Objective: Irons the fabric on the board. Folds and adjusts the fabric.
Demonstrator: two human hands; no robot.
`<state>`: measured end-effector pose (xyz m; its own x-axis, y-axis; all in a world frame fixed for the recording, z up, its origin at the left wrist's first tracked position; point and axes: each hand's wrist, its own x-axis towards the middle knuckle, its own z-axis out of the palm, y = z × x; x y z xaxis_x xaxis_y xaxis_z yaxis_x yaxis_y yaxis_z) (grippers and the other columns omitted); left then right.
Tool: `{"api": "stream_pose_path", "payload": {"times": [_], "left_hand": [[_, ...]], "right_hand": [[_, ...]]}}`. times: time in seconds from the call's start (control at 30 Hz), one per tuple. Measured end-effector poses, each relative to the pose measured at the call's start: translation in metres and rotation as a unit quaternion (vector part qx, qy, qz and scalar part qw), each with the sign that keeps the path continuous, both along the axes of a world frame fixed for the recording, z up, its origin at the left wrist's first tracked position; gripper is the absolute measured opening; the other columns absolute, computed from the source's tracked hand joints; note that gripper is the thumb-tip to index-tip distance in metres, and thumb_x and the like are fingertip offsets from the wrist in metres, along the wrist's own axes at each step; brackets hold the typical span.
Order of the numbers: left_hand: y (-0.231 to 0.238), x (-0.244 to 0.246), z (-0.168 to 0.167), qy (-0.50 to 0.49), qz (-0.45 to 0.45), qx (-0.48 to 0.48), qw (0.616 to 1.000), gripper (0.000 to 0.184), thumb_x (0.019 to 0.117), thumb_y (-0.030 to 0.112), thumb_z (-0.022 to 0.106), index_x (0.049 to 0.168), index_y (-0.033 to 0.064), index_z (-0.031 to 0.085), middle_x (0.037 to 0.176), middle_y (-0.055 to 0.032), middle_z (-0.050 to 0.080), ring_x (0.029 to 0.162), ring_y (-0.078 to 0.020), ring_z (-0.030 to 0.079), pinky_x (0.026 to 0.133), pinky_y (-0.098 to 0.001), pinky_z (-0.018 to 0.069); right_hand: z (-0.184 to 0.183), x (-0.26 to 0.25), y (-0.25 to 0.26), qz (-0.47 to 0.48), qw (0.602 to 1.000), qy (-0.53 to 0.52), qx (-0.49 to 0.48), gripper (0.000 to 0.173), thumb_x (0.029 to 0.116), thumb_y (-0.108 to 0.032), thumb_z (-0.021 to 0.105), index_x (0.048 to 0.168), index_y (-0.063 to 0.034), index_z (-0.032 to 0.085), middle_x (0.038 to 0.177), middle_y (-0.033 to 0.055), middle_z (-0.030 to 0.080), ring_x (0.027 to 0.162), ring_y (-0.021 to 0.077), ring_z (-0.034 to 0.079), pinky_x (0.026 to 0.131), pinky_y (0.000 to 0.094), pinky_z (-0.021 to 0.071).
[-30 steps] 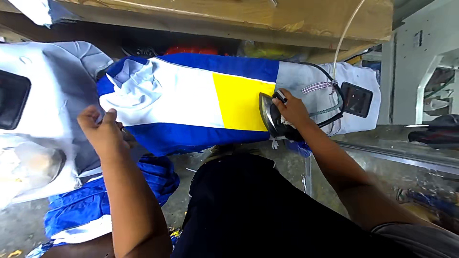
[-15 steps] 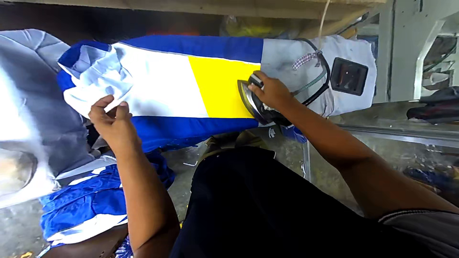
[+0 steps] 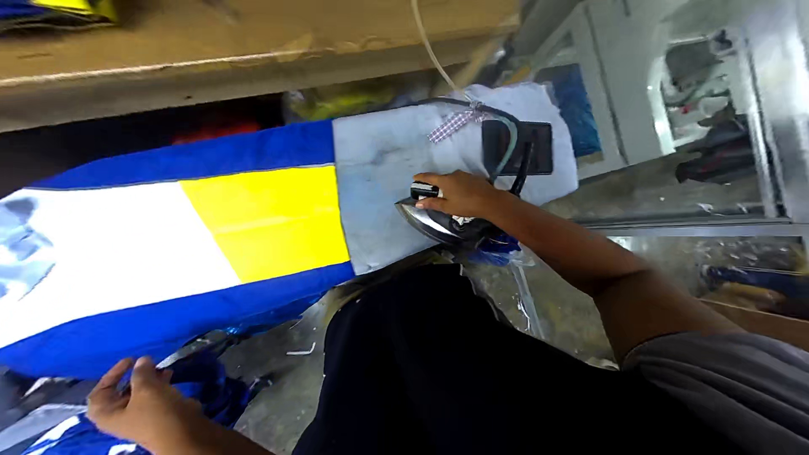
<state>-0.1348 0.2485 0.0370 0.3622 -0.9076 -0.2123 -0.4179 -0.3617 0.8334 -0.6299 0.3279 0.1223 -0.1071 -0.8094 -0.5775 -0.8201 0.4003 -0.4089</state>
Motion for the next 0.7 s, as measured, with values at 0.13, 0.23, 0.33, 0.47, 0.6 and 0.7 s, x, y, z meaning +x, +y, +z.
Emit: {"api": "stream_pose_path", "payload": {"times": [0.13, 0.23, 0.33, 0.47, 0.6, 0.7], "left_hand": [[0.016, -0.009, -0.016, 0.004, 0.037, 0.025, 0.999, 0.044, 0.1046, 0.015, 0.052, 0.142, -0.0076, 0.045, 0.131, -0.0177, 0.053, 0.099, -0.0091, 0.055, 0.085, -0.0256, 0.0496], [0.03, -0.011, -0.023, 0.027, 0.069, 0.029, 0.997, 0.04, 0.1036, 0.014, 0.052, 0.138, -0.0059, 0.047, 0.122, -0.013, 0.053, 0.092, -0.007, 0.055, 0.081, -0.0249, 0.05], [0.046, -0.007, -0.029, 0.046, 0.076, 0.062, 0.994, 0.043, 0.1041, 0.013, 0.051, 0.142, -0.0062, 0.045, 0.129, -0.018, 0.054, 0.097, -0.0118, 0.057, 0.085, -0.0293, 0.0511], [0.066, 0.006, -0.037, 0.061, 0.107, 0.103, 0.987, 0.042, 0.1057, 0.017, 0.05, 0.142, -0.0055, 0.047, 0.13, -0.021, 0.057, 0.1, -0.0163, 0.059, 0.087, -0.0348, 0.051], [0.073, 0.01, -0.038, 0.091, 0.16, 0.13, 0.974, 0.04, 0.1076, 0.019, 0.049, 0.14, -0.004, 0.05, 0.133, -0.022, 0.058, 0.106, -0.0217, 0.061, 0.091, -0.0394, 0.0506], [0.066, 0.008, -0.039, 0.106, 0.166, 0.145, 0.97, 0.038, 0.1074, 0.019, 0.051, 0.137, -0.0051, 0.052, 0.128, -0.0222, 0.059, 0.105, -0.023, 0.06, 0.09, -0.0397, 0.0498]], "right_hand": [[0.019, -0.073, 0.021, -0.015, 0.997, 0.076, -0.009, 0.076, 0.0909, -0.047, 0.077, 0.153, -0.014, 0.048, 0.123, 0.0258, 0.068, 0.113, 0.0469, 0.066, 0.095, 0.0683, 0.0493], [0.019, -0.134, 0.032, -0.015, 0.992, 0.123, -0.025, 0.061, 0.0911, -0.036, 0.079, 0.141, -0.0079, 0.059, 0.121, 0.0267, 0.068, 0.113, 0.047, 0.065, 0.096, 0.0691, 0.0483], [0.011, -0.178, 0.041, -0.036, 0.981, 0.19, -0.004, 0.048, 0.0933, -0.031, 0.076, 0.131, -0.0035, 0.064, 0.115, 0.0304, 0.068, 0.109, 0.0519, 0.065, 0.089, 0.0744, 0.0473], [-0.009, -0.214, 0.043, -0.077, 0.97, 0.23, -0.004, 0.04, 0.0938, -0.024, 0.076, 0.121, 0.0033, 0.066, 0.105, 0.0367, 0.066, 0.102, 0.0578, 0.063, 0.083, 0.0772, 0.0457], [-0.024, -0.228, 0.031, -0.092, 0.966, 0.239, 0.022, 0.051, 0.0931, -0.026, 0.077, 0.13, 0.0047, 0.062, 0.12, 0.0405, 0.062, 0.116, 0.06, 0.058, 0.093, 0.0791, 0.0405], [-0.022, -0.23, 0.021, -0.087, 0.973, 0.206, 0.051, 0.061, 0.0919, -0.026, 0.08, 0.138, 0.007, 0.056, 0.13, 0.0424, 0.057, 0.126, 0.0592, 0.052, 0.103, 0.076, 0.0359]]}}
